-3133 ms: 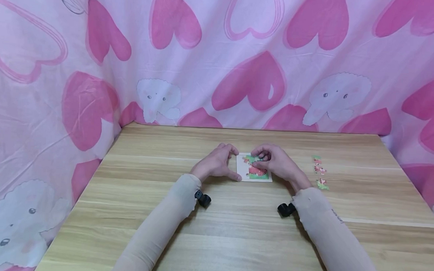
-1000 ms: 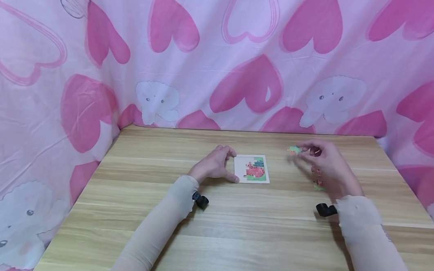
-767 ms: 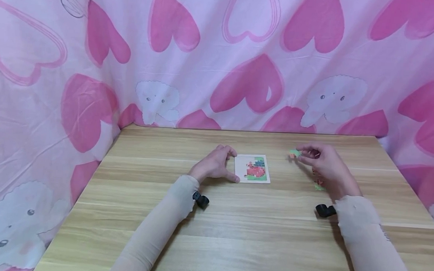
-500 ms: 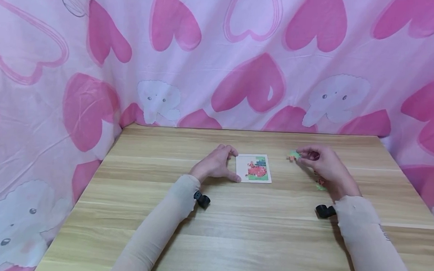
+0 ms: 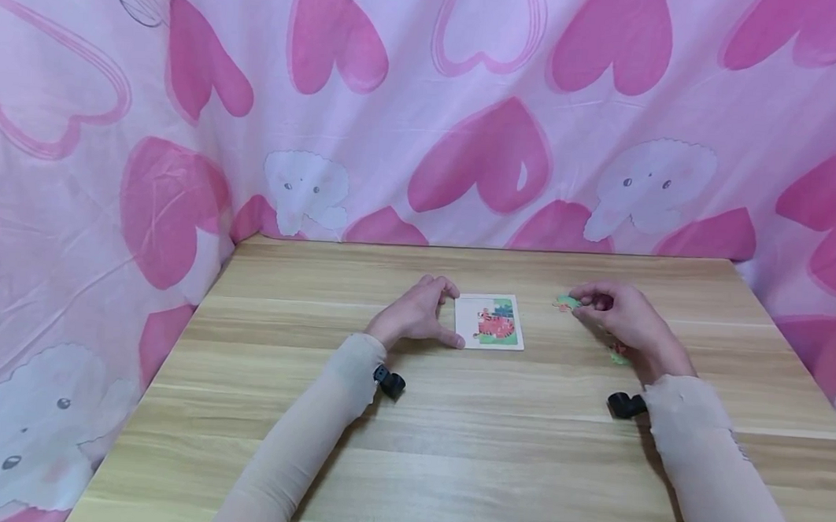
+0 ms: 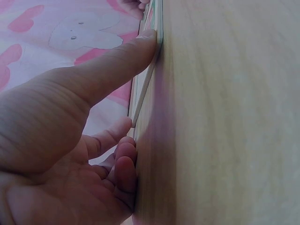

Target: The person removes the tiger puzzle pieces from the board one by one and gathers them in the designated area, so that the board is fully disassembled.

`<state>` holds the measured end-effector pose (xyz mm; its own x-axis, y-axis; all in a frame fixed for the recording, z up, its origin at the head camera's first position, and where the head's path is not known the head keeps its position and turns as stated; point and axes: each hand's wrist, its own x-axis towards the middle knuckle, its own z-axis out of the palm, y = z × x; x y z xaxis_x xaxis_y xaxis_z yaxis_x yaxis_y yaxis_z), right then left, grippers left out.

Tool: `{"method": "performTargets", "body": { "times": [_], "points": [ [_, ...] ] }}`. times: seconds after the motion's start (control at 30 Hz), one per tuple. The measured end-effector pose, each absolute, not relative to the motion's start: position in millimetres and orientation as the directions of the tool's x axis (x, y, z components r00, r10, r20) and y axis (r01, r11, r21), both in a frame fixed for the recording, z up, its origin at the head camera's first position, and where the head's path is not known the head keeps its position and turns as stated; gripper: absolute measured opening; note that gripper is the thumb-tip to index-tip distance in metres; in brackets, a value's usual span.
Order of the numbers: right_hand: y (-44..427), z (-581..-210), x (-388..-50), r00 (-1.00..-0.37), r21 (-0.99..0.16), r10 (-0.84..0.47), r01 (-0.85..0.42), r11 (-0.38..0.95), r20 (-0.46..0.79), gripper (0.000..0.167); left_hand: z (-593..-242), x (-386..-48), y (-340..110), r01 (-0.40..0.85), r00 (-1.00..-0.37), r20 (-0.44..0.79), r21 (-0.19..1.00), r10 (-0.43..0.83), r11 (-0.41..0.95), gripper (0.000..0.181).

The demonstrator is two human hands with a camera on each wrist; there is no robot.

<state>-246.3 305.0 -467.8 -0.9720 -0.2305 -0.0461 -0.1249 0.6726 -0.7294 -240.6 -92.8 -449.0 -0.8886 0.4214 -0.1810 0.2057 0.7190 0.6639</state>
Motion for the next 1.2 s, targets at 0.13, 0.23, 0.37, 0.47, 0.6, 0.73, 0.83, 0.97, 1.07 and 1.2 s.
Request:
{"method": "performTargets", "body": {
  "times": [0.13, 0.23, 0.37, 0.47, 0.6, 0.73, 0.83, 0.97, 1.07, 1.2],
  "points": [
    [305.6, -467.4, -247.7, -0.970, -0.713, -0.237, -0.126, 0.690, -0.058, 0.036, -448.7, -240.7, -92.5, 0.202, -0.889, -0.185, 0.662, 0.419, 0.722, 0.088],
    [306.2, -467.3, -248.1, -0.969, -0.708, -0.238, -0.125, 0.695, -0.062, 0.036, -449.4, -241.3, -92.3, 0.199, -0.889, -0.188, 0.661, 0.416, 0.724, 0.088],
    [306.4, -466.8, -247.5, -0.968, -0.706, -0.245, -0.137, 0.695, -0.054, 0.037, -449.7, -241.9, -92.3, 0.202, -0.889, -0.185, 0.662, 0.419, 0.722, 0.089],
    [306.1, -466.1, -247.0, -0.966, -0.704, -0.253, -0.146, 0.695, -0.049, 0.037, -449.9, -242.0, -92.1, 0.208, -0.888, -0.181, 0.661, 0.422, 0.721, 0.089],
    [305.8, -466.1, -246.9, -0.966, -0.714, -0.253, -0.139, 0.686, -0.056, 0.038, -450.1, -241.9, -91.9, 0.211, -0.888, -0.179, 0.658, 0.423, 0.722, 0.089],
    [306.7, -467.4, -247.6, -0.967, -0.734, -0.246, -0.118, 0.669, -0.069, 0.040, -449.9, -241.7, -92.3, 0.210, -0.889, -0.179, 0.658, 0.421, 0.723, 0.089],
    [308.0, -467.9, -248.4, -0.967, -0.755, -0.245, -0.111, 0.647, -0.068, 0.041, -450.2, -241.9, -92.5, 0.212, -0.889, -0.178, 0.657, 0.423, 0.723, 0.089],
    [309.6, -466.5, -248.3, -0.968, -0.766, -0.245, -0.121, 0.632, -0.049, 0.042, -450.6, -242.1, -92.5, 0.215, -0.887, -0.178, 0.657, 0.425, 0.723, 0.090],
    [310.4, -464.7, -247.4, -0.970, -0.758, -0.243, -0.134, 0.639, -0.033, 0.042, -450.5, -241.9, -92.6, 0.216, -0.887, -0.177, 0.658, 0.427, 0.721, 0.090],
    [309.1, -460.4, -243.7, -0.977, -0.813, -0.197, -0.046, 0.581, -0.085, 0.046, -450.3, -241.8, -92.8, 0.217, -0.886, -0.177, 0.658, 0.428, 0.721, 0.089]
  ]
}}
